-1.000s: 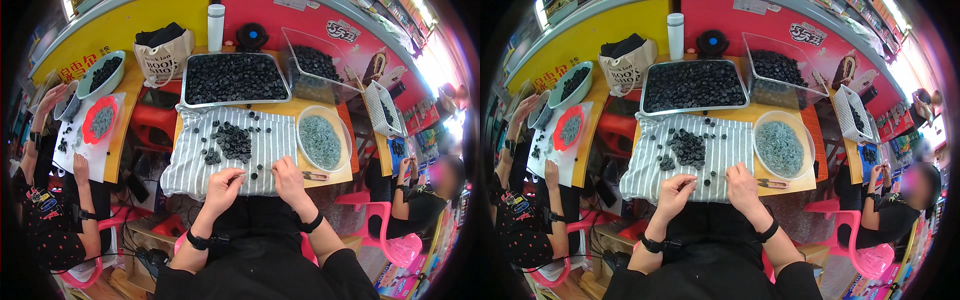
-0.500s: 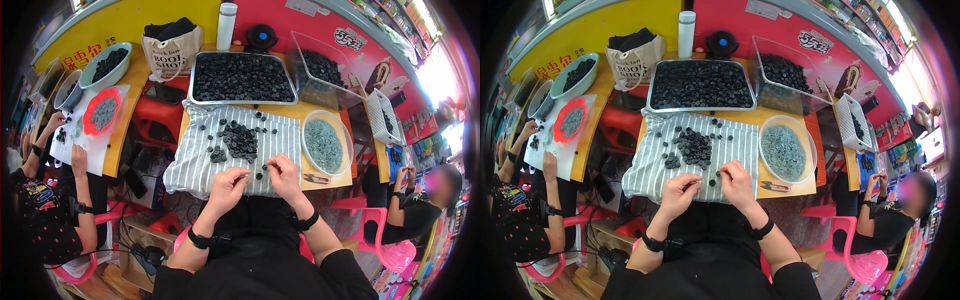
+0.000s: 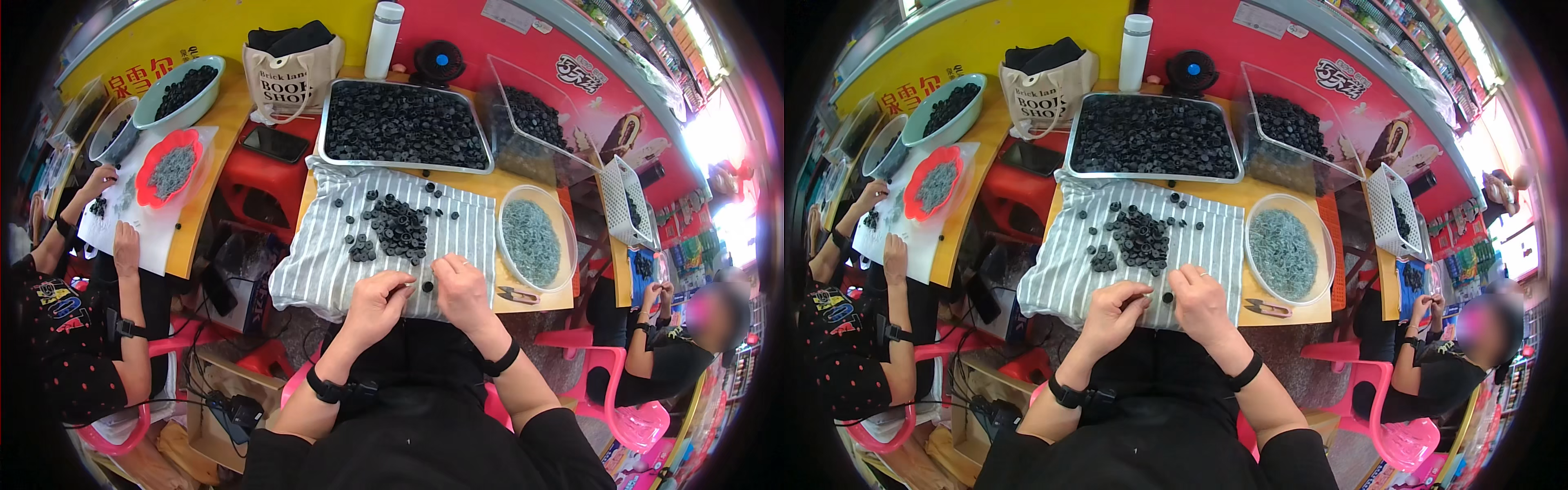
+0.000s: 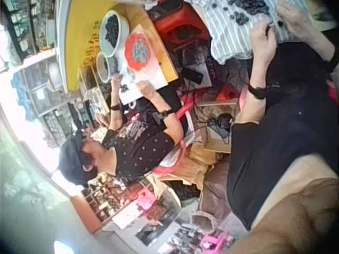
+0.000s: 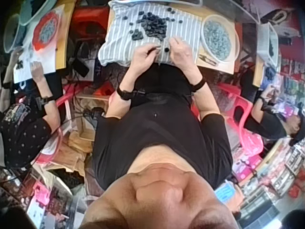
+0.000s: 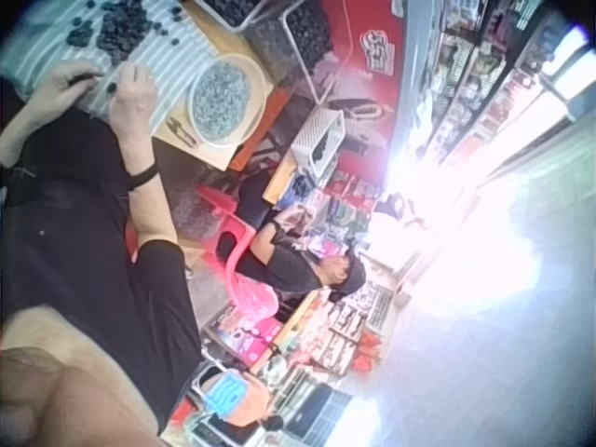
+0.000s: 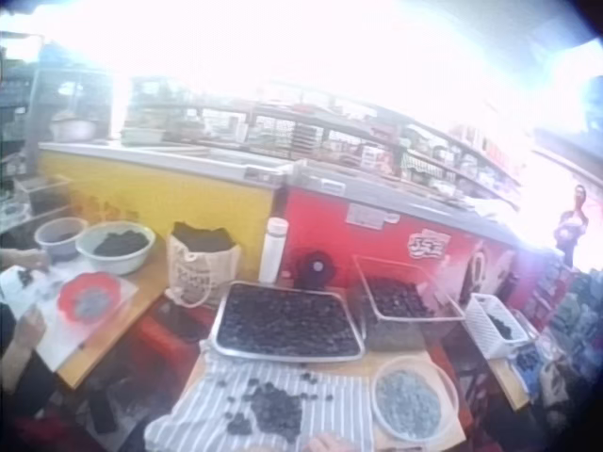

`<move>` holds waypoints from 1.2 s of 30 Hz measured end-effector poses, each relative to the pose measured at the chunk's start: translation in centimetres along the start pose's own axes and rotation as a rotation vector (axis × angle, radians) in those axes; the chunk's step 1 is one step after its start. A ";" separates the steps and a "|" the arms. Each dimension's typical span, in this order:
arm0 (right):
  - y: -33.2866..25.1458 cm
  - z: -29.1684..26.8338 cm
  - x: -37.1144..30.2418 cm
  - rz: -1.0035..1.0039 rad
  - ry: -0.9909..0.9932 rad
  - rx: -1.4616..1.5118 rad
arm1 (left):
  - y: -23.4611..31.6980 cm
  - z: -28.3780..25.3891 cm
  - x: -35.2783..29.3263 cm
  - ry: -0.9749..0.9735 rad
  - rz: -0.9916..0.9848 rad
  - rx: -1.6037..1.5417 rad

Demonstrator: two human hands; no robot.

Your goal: Manually assembling small black plastic components by inserting blue plastic rings.

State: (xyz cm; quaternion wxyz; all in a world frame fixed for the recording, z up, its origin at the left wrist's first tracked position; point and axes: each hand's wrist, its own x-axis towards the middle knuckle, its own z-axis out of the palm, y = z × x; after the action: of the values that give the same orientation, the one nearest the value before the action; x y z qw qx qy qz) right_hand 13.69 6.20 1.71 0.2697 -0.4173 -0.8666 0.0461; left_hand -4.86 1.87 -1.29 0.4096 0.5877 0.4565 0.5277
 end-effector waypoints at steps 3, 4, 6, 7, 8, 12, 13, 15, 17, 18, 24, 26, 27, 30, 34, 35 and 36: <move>0.4 0.5 -0.8 0.035 0.081 0.126 | 0.0 -0.1 0.0 -0.013 -0.026 -0.011; 0.3 0.6 -1.0 0.034 0.081 0.127 | -0.1 -0.1 0.0 -0.012 -0.025 -0.010; 0.0 0.9 -1.2 0.055 0.214 0.123 | -0.5 -0.1 0.0 -0.021 0.036 0.048; -0.1 1.1 -1.4 0.058 0.216 0.124 | -0.5 0.0 -0.1 -0.025 0.035 0.050; -0.2 1.3 -1.5 0.071 0.220 0.112 | -0.4 0.0 -0.1 -0.013 0.028 0.035; 0.1 1.6 -1.4 0.083 0.240 0.099 | -0.5 0.2 -0.2 -0.018 -0.012 0.002; 0.3 1.6 -1.6 0.088 0.246 0.099 | -0.5 0.2 -0.2 -0.024 -0.010 0.005; 1.0 1.2 -2.2 0.266 0.173 0.236 | -0.7 0.2 -0.2 -0.014 -0.016 0.008; 1.0 -0.9 -2.5 0.315 0.070 0.333 | -0.7 0.2 -0.2 -0.015 -0.005 0.025; 0.9 -1.7 -2.8 0.360 -0.039 0.431 | -0.8 0.1 -0.2 -0.011 0.002 0.041; 0.9 -1.9 -4.9 0.243 0.043 0.210 | -0.8 0.4 -0.2 0.018 0.017 0.055; 0.5 -1.9 -5.4 0.395 0.097 0.349 | -0.7 0.3 -0.2 0.001 -0.019 0.036; 0.3 -1.8 -5.8 0.398 0.101 0.353 | -0.8 0.3 -0.2 -0.002 -0.019 0.041; 0.3 -1.7 -6.5 0.410 0.187 0.395 | -1.0 0.3 -0.2 0.001 -0.036 0.037; 0.3 -0.3 -6.7 0.276 0.304 0.272 | -0.9 0.4 -0.4 0.013 -0.069 0.028; 0.3 -0.1 -6.6 0.251 0.301 0.227 | -0.7 0.5 -0.4 0.012 -0.068 0.034; 0.3 0.0 -6.6 0.225 0.298 0.184 | -0.4 0.6 -0.4 0.011 -0.078 0.039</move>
State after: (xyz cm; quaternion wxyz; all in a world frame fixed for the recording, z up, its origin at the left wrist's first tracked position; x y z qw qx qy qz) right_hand 17.21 1.49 -1.22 0.4252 -0.4873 -0.7571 0.0924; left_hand -4.35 1.54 -1.88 0.4159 0.5743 0.4915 0.5056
